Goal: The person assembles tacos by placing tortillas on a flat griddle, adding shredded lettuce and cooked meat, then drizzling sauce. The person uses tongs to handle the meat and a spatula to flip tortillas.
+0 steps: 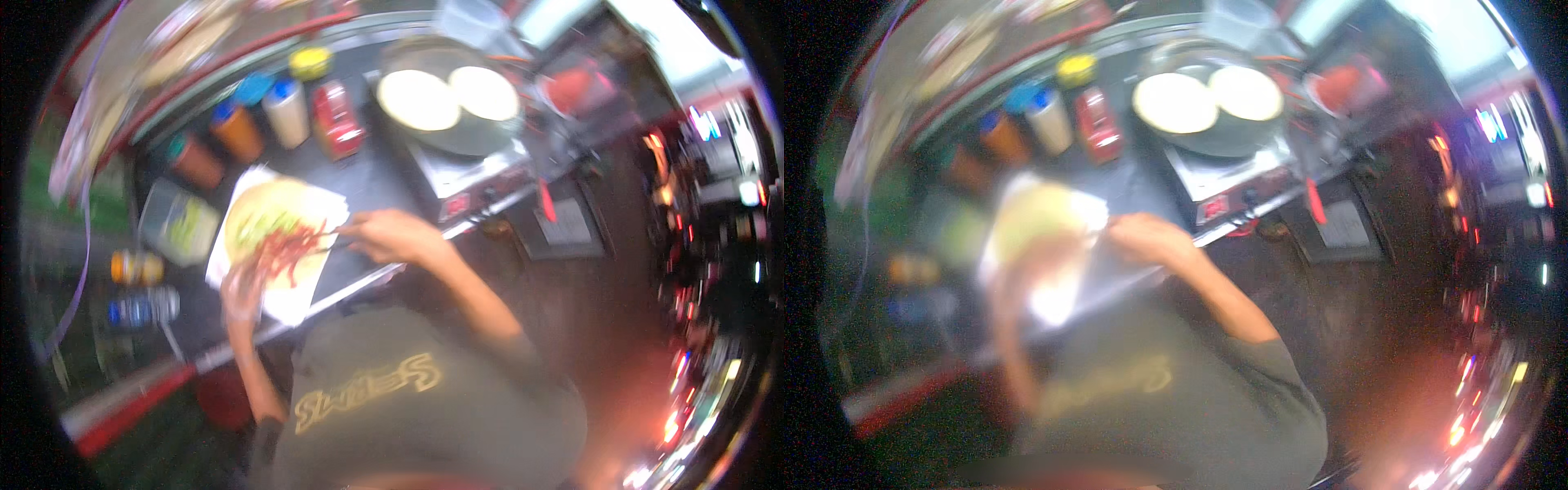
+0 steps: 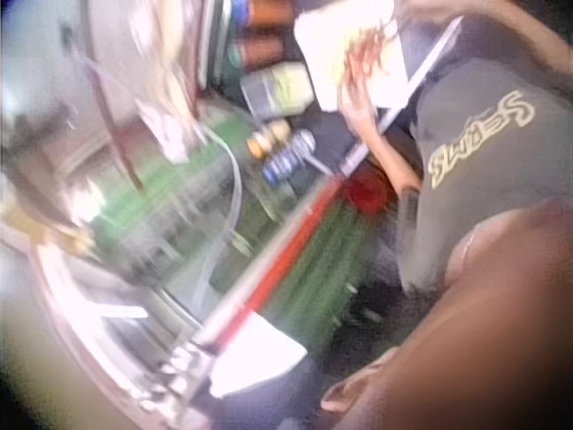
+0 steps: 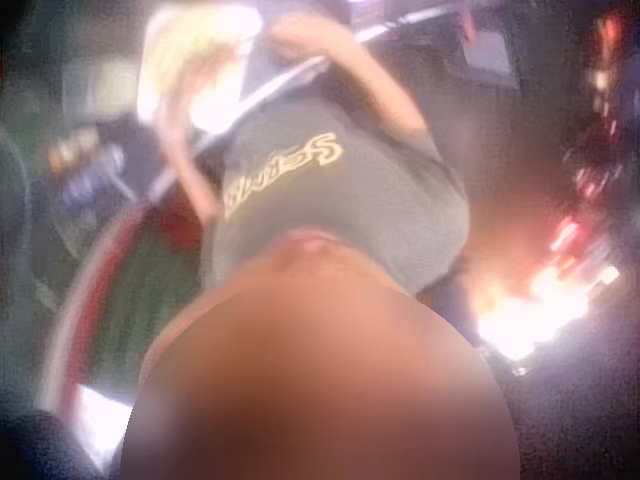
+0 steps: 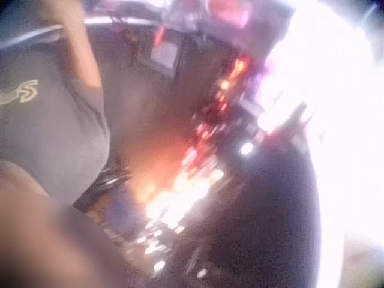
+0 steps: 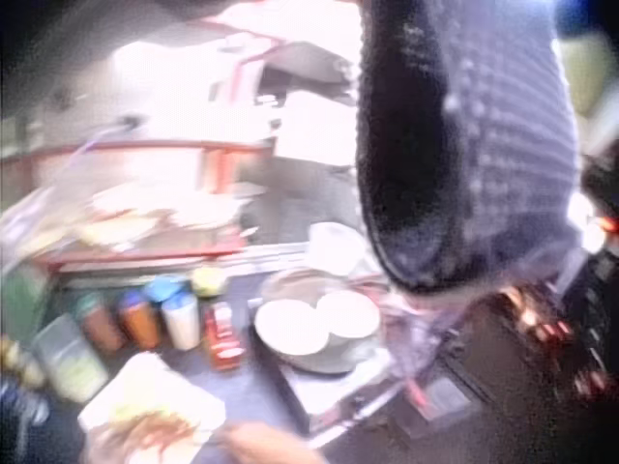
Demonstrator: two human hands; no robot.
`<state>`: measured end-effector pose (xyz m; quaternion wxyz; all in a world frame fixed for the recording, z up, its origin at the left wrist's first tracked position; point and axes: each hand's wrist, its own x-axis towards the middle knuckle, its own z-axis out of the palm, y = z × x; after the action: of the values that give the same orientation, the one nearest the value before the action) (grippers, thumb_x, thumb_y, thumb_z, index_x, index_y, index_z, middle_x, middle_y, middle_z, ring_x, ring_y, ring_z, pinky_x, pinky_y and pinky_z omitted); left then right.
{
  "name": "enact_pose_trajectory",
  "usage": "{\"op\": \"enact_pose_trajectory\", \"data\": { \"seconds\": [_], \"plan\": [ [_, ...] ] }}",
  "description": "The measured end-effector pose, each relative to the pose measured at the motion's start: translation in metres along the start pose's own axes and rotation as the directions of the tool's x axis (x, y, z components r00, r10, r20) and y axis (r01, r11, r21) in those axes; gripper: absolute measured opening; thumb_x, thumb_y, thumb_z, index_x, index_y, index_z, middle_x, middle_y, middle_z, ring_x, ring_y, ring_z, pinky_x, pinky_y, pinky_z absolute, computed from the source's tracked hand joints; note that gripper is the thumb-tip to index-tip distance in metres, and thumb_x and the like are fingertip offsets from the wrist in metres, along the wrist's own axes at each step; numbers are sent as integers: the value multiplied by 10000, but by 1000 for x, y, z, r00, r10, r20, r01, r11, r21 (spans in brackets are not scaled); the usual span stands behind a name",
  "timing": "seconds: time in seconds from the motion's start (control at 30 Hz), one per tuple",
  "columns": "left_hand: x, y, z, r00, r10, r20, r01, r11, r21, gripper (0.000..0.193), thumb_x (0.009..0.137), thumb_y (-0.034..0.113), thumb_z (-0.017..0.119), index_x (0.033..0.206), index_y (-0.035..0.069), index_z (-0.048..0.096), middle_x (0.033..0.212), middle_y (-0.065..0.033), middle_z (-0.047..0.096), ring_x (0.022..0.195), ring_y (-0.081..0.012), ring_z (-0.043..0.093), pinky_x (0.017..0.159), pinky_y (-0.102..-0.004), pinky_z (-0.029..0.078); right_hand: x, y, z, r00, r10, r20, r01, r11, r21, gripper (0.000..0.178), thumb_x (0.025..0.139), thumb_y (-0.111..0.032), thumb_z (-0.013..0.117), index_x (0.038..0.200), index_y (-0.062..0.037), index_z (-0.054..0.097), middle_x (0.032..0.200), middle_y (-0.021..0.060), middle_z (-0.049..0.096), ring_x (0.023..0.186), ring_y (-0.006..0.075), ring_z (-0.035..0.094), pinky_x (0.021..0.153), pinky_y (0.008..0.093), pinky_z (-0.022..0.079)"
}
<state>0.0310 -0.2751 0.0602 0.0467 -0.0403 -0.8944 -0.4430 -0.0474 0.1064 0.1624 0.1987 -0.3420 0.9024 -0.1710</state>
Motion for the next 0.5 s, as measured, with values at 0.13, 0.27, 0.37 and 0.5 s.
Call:
{"op": "enact_pose_trajectory", "data": {
  "seconds": [0.13,0.27,0.37,0.5],
  "plan": [
    [-4,3,-1,963,88,-256,-59,991,116,265,937,95,806,1183,-2,793,1160,-184,779,1088,-362,734,994,-481,559,-31,11,-13,944,17,-329,15,995,95,452,1029,-213,713,1465,-102,674,1223,198,742,1043,416,738,904,495,600],
    [-17,-22,-7,889,139,-436,4,950,313,239,959,95,787,1172,-14,787,1150,-194,774,1041,-360,738,947,-490,576,-100,45,-58,570,232,-788,-27,964,264,438,997,-69,739,1433,-86,699,1218,202,766,1028,360,766,895,415,599],
    [-24,-33,0,780,-59,-623,276,926,258,235,1016,125,742,1195,-21,784,1147,-208,772,1007,-364,746,892,-488,587,-154,115,-106,42,325,-945,-375,881,287,378,980,-70,735,1353,-10,737,1204,268,778,1094,414,777,966,451,590],
    [-27,-35,7,687,-198,-700,389,913,124,312,1095,214,657,1209,-55,764,1154,-231,760,914,-320,759,639,-398,647,-209,211,-137,-103,439,-893,-595,692,409,363,1005,-139,685,1325,27,734,1140,308,764,1057,474,754,907,520,584]
  ]
}}
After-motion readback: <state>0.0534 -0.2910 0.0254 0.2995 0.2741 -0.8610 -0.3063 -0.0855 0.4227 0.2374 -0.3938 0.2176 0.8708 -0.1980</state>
